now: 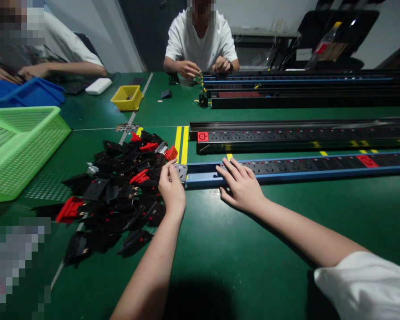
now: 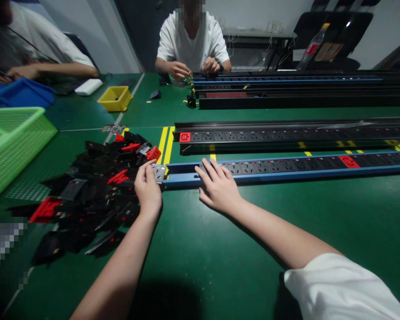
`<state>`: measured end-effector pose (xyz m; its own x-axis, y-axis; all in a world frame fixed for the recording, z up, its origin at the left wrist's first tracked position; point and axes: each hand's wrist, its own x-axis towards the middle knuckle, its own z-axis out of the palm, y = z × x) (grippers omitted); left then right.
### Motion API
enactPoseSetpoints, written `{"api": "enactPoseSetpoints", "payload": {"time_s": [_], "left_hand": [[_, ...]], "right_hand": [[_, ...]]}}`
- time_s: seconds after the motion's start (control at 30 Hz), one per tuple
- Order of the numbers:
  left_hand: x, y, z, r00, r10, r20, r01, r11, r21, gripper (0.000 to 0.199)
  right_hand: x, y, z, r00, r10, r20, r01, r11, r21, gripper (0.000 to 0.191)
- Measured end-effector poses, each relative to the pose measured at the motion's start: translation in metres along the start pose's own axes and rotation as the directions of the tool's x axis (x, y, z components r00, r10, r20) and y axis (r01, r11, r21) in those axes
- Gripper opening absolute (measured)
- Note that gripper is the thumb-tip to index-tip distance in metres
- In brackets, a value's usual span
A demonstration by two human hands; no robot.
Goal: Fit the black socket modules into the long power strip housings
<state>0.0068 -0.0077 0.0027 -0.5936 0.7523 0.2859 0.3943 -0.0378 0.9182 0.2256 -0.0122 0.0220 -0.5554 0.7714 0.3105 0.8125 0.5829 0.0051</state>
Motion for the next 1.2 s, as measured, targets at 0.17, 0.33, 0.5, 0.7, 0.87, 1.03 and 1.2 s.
{"api": "enactPoseSetpoints", "payload": {"time_s": [0.17,0.33,0.5,0.7,0.87,1.03,1.2], "left_hand": [[0.002,-0.001,-0.001,1.000,-0.025,0.005,0.024,0.999,0.039,0.030],[0.004,-0.001,0.001,0.997,-0.062,0.049,0.061,0.998,0.016,0.031],[0.006,0.000,0.003,0.995,-0.064,0.077,0.065,0.998,0.002,0.026],[0.006,0.000,0.006,0.994,-0.090,0.055,0.089,0.996,0.033,0.025],[0.004,0.000,0.008,0.997,-0.071,0.021,0.070,0.996,0.057,0.025],[0.002,0.001,0.011,0.998,-0.051,-0.028,0.054,0.995,0.086,0.025],[0.003,-0.001,0.010,1.000,-0.022,0.001,0.022,0.992,0.126,0.031]], "right_hand": [[0.001,0.000,0.000,1.000,-0.006,-0.005,0.006,1.000,-0.003,0.062],[0.000,0.000,0.001,1.000,0.001,-0.005,-0.001,1.000,-0.001,0.063],[0.000,0.000,0.001,1.000,0.000,-0.007,0.000,1.000,-0.003,0.062],[0.000,0.000,0.000,1.000,-0.003,-0.003,0.003,1.000,-0.002,0.063],[0.000,0.000,0.000,1.000,-0.002,0.000,0.002,1.000,0.003,0.063],[0.000,0.000,0.000,1.000,-0.004,0.002,0.004,1.000,0.015,0.063],[0.000,0.000,0.000,1.000,0.001,0.004,-0.001,1.000,0.017,0.062]]}}
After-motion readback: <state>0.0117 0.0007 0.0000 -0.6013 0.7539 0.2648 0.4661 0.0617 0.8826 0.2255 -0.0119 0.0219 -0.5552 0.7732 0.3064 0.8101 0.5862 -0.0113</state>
